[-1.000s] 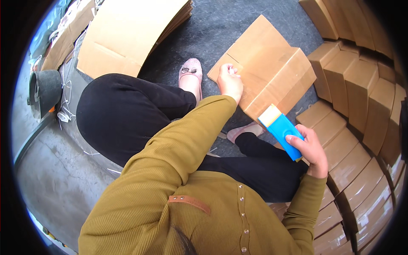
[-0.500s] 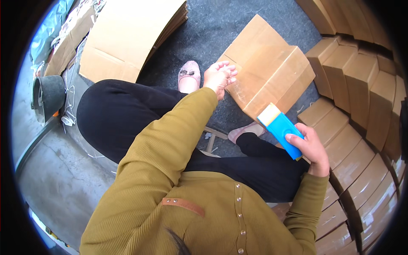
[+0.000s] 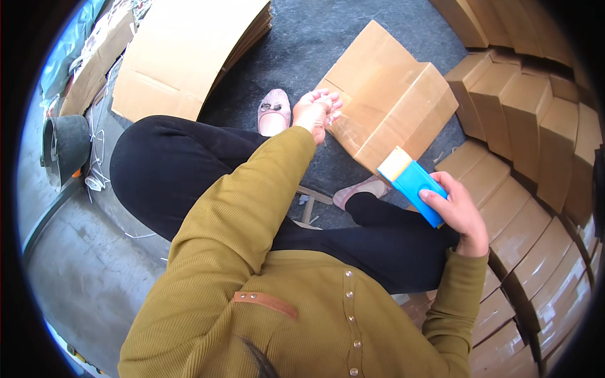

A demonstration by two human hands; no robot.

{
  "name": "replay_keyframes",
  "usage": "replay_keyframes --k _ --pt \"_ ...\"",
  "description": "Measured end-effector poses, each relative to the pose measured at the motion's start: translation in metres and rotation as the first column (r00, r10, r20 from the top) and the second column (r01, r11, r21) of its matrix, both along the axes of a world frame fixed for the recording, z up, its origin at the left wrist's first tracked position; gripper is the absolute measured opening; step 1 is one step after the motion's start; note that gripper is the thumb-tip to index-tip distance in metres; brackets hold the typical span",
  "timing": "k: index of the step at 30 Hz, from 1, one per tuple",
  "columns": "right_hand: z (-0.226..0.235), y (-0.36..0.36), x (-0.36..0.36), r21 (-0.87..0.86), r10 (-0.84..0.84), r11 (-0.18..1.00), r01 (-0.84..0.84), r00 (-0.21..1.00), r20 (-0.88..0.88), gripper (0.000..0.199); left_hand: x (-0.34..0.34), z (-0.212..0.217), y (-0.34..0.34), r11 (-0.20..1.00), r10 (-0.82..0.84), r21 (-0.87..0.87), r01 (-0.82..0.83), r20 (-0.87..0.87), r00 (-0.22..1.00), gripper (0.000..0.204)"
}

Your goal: Assembling and sealing cardboard boxes using a tape dispenser.

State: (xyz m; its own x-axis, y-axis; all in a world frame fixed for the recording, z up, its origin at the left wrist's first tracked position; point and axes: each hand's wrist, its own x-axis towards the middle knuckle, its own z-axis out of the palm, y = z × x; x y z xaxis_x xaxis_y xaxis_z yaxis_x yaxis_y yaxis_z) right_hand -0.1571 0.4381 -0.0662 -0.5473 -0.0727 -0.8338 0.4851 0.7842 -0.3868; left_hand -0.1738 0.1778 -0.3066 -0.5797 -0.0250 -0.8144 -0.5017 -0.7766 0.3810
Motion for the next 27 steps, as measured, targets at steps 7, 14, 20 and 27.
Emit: replay_keyframes --k 7,14,20,27 --pt "0.011 -0.005 0.000 0.008 0.038 0.999 -0.038 0.999 -0.024 0.058 0.002 -0.011 0.010 1.000 0.004 0.008 -0.004 0.032 0.999 0.044" --pt "0.012 -0.003 -0.010 0.267 0.382 0.916 -0.299 0.851 -0.360 0.065 0.003 -0.015 0.017 0.997 0.044 0.053 -0.047 0.061 0.997 0.048" --pt "-0.029 -0.089 -0.059 0.175 0.652 0.627 -0.759 0.389 -0.651 0.013 0.002 -0.017 0.009 0.996 0.061 0.061 -0.064 0.059 0.996 0.047" --pt "-0.069 -0.120 -0.081 0.002 0.835 0.399 -0.917 0.362 -0.414 0.012 0.003 -0.019 0.005 0.991 0.064 0.115 -0.067 0.029 0.998 0.049"
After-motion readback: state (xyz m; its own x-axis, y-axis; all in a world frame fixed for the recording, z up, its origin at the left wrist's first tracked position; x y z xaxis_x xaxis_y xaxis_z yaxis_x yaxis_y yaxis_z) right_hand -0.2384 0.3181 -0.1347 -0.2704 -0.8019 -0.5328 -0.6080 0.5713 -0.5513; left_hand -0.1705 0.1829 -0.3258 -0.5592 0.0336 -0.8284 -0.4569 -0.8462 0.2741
